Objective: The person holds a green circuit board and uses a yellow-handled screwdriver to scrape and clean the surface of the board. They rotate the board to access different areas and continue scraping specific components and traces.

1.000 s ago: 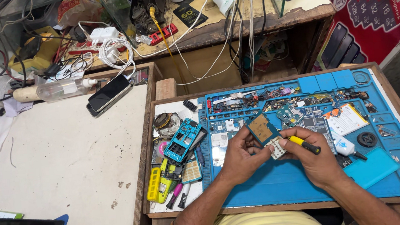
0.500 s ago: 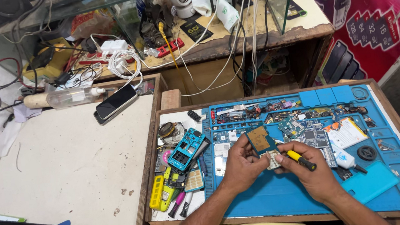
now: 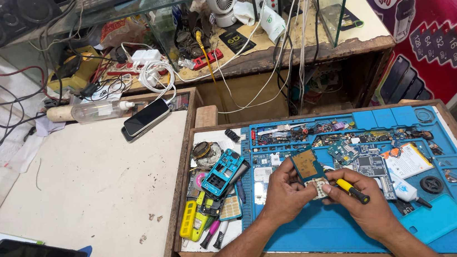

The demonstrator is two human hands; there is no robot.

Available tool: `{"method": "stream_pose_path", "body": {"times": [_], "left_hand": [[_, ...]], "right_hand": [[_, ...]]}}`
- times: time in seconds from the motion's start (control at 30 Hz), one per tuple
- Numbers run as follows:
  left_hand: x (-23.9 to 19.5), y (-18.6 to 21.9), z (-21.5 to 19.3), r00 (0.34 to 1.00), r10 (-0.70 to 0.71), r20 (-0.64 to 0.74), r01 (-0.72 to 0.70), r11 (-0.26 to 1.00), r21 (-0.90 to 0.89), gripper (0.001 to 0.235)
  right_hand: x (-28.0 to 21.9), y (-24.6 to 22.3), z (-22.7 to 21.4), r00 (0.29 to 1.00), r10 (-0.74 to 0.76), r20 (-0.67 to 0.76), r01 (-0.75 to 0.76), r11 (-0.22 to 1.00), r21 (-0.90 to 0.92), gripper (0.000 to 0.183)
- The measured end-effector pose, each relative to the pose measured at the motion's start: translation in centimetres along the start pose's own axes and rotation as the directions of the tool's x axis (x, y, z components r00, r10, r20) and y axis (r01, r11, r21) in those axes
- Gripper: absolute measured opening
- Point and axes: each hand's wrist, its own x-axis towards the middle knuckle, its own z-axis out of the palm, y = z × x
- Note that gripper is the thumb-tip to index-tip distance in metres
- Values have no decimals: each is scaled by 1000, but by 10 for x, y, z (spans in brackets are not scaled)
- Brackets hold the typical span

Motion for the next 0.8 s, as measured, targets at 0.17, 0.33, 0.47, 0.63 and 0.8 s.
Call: {"method": "stream_pose_path", "body": {"times": [0.17, 0.33, 0.47, 0.63, 0.8], "left_hand": [[3, -2, 0, 999, 8, -32, -10, 998, -66, 54], [-1, 9, 3, 994, 16, -109, 1, 988, 153, 87], [-5, 17, 7, 947, 321, 16, -277, 791, 545, 53], [-9, 20, 7, 892, 443, 97, -394, 652, 648, 28], [-8, 18, 5, 896, 430, 115, -401, 668, 626, 25]], "right_hand": [[0, -3, 1, 999, 32, -22, -32, 999, 27, 30], [-1, -7, -2, 999, -28, -47, 25, 998, -60, 35], [-4, -9, -3, 981, -178, -81, 142, 934, -328, 37], [-10, -16, 1, 937, -348, -45, 292, 844, -450, 32], [-14, -21, 5, 897, -442, -24, 359, 757, -546, 32]]}}
